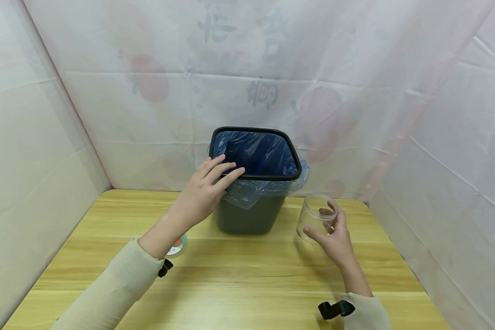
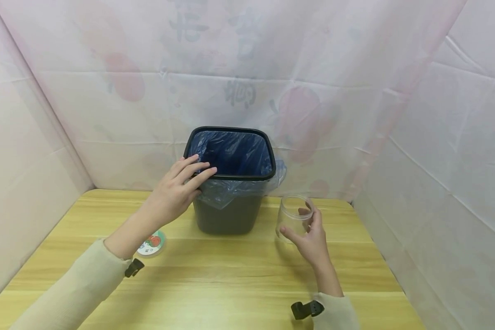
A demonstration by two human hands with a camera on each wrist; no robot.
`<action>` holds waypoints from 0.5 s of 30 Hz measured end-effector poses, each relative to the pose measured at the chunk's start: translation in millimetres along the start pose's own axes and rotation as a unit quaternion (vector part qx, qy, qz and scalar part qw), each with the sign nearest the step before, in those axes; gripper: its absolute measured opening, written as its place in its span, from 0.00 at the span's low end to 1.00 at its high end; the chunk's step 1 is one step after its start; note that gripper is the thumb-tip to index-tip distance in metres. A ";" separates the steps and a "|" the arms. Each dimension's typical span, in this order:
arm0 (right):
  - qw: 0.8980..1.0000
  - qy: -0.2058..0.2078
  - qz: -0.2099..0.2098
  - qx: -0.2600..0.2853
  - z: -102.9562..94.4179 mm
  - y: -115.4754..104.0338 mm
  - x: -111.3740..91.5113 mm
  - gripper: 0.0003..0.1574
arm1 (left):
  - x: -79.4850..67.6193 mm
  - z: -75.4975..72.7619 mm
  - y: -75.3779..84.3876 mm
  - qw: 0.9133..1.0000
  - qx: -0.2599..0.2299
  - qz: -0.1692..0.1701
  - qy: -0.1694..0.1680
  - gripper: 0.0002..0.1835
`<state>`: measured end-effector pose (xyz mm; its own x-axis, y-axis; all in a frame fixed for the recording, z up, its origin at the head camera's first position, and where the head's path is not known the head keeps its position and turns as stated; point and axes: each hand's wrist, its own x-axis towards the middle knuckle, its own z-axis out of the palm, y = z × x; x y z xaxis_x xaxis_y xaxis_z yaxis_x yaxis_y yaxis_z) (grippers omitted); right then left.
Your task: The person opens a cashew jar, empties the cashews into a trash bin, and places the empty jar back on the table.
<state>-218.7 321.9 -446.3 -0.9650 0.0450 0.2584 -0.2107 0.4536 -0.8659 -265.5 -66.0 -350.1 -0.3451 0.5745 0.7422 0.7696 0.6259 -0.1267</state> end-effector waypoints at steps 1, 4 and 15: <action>1.000 -0.006 0.006 0.000 -0.1 0.5 -0.3 0.65 | -0.1 0.0 0.0 1.000 0.000 -0.001 -0.001 0.42; 1.000 -0.019 0.022 0.000 -0.4 1.8 -0.9 0.66 | -0.4 0.1 0.0 1.000 0.000 -0.002 -0.002 0.42; 0.995 -0.065 0.075 -0.006 1.4 13.3 -0.4 0.69 | -0.9 0.3 -1.7 1.000 -0.009 0.000 -0.002 0.43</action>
<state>-221.3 326.7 -458.5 -0.9977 -0.0023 0.0678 -0.0612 0.4604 -0.8856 -266.7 -67.4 -350.7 -0.3473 0.5770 0.7392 0.7790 0.6164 -0.1151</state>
